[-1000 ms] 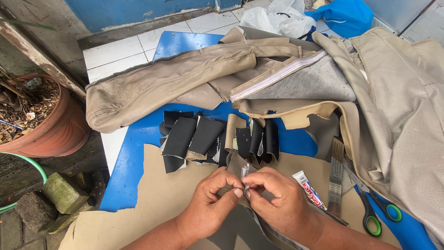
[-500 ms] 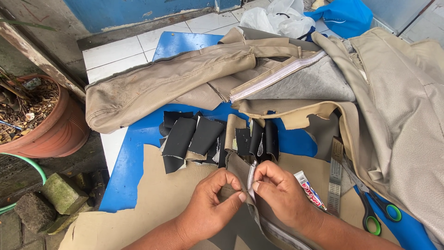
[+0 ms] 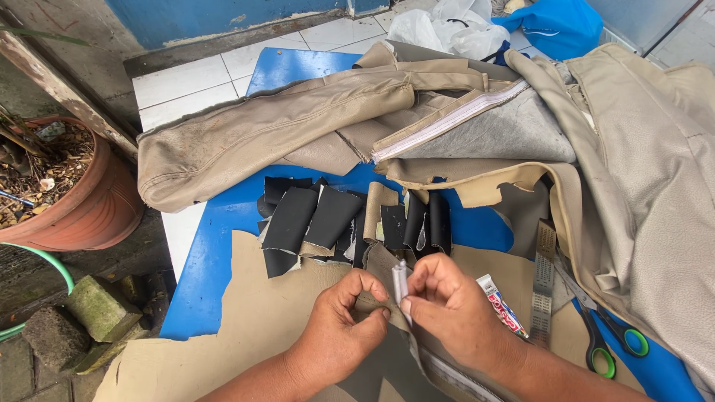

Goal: Peeling the protective backing from an adhesive strip on a leather component

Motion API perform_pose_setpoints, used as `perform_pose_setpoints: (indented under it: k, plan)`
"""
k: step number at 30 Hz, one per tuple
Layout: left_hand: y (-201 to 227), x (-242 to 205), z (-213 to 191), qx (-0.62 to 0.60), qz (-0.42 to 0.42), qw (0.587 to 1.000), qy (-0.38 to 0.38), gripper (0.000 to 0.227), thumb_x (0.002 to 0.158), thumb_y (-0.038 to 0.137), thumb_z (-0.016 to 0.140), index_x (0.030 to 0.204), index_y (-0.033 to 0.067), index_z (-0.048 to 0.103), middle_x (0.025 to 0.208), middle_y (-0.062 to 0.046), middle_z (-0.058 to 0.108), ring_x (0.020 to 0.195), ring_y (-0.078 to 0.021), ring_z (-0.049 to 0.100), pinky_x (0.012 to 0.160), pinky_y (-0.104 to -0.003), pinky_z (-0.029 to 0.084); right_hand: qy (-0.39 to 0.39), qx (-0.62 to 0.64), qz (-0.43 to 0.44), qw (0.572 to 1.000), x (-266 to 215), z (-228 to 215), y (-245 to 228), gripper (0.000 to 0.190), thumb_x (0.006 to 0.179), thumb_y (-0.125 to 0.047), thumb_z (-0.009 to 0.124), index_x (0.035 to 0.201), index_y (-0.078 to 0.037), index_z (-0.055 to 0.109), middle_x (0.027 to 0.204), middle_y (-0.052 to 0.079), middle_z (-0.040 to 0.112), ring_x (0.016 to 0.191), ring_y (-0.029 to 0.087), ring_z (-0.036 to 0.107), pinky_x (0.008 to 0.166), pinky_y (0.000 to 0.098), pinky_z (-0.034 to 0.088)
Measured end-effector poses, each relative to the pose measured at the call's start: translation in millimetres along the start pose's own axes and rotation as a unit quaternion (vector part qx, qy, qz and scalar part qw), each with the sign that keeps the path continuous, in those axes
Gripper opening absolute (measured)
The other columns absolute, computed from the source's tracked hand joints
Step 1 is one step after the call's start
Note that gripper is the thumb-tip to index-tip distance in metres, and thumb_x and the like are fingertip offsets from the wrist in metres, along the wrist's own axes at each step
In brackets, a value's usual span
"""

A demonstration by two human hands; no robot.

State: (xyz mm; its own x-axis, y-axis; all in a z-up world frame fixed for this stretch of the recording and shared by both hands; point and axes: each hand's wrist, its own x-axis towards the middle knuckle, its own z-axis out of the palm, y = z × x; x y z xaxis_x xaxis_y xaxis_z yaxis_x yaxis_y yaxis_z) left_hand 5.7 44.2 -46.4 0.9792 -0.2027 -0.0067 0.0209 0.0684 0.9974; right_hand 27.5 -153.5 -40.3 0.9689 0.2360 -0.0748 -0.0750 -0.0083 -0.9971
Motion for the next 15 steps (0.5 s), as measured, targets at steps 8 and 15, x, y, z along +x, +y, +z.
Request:
perform_pose_setpoints:
  k: [8, 15]
  plan:
    - [10, 1, 2, 0.026, -0.058, 0.997, 0.036, 0.016, 0.082, -0.003, 0.065, 0.089, 0.0116, 0.07, 0.059, 0.005, 0.055, 0.047, -0.0036, 0.04, 0.044, -0.024, 0.033, 0.051, 0.113, 0.014, 0.992, -1, 3, 9, 0.031, 0.075, 0.014, 0.07, 0.091, -0.009, 0.056, 0.082, 0.006, 0.062, 0.073, 0.016, 0.057, 0.069, 0.0313, 0.049]
    - [25, 5, -4, 0.305, 0.111, 0.942, 0.085, 0.008, 0.073, 0.019, 0.077, 0.079, 0.0243, 0.078, 0.07, 0.006, 0.059, 0.07, -0.015, 0.059, 0.063, -0.032, 0.049, 0.06, -0.069, -0.054, 0.994, -9, 9, 5, 0.027, 0.08, 0.006, 0.076, 0.094, -0.01, 0.059, 0.084, 0.003, 0.071, 0.077, 0.01, 0.068, 0.073, 0.0241, 0.057]
